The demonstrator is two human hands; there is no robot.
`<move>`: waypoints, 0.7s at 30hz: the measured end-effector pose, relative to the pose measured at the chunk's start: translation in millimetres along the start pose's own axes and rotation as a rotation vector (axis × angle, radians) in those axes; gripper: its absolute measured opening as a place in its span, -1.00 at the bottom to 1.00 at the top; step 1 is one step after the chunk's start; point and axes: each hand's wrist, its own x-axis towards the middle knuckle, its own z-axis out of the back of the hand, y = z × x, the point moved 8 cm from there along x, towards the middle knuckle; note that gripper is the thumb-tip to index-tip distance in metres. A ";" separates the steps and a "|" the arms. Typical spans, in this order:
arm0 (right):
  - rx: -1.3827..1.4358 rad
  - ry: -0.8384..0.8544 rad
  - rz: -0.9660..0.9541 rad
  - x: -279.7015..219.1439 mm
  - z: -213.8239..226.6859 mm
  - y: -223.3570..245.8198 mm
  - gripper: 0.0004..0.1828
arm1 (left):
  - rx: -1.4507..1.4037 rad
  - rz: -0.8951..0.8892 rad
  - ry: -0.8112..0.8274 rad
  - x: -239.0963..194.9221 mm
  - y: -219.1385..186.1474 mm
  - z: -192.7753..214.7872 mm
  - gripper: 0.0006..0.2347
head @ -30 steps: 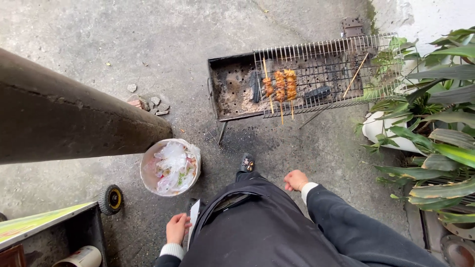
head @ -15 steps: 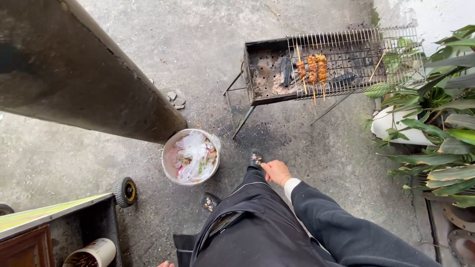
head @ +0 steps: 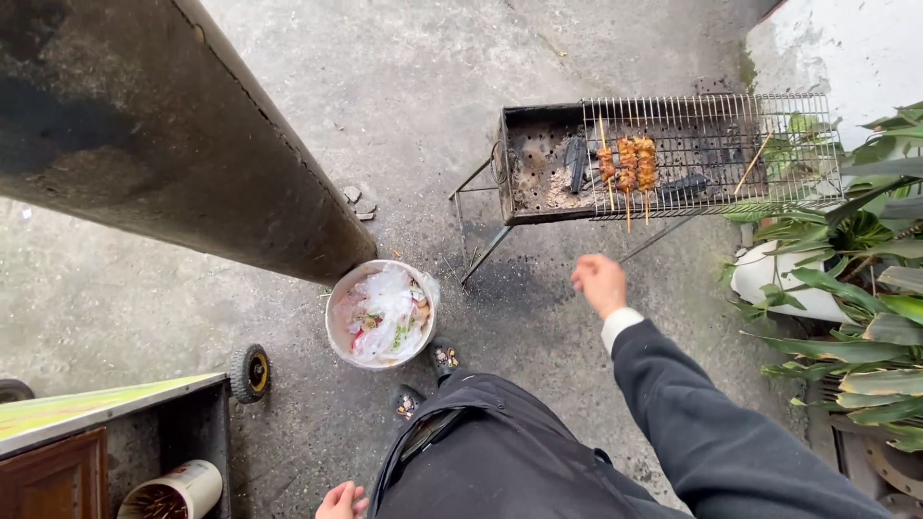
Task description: Cleaning a portable stove and grilling meat skewers on a charcoal grill.
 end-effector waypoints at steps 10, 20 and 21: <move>0.197 -0.175 0.117 14.9 9.7 12.9 -0.66 | 0.081 0.061 -0.063 -13.7 -55.1 -4.0 -0.78; -0.619 0.109 0.231 32.3 -95.8 -76.1 -0.68 | -0.005 0.072 -0.099 -5.1 3.8 23.9 -0.78; -0.626 0.137 0.269 31.8 -102.4 -73.7 -0.68 | -0.037 0.087 -0.131 -7.1 7.0 31.2 -0.78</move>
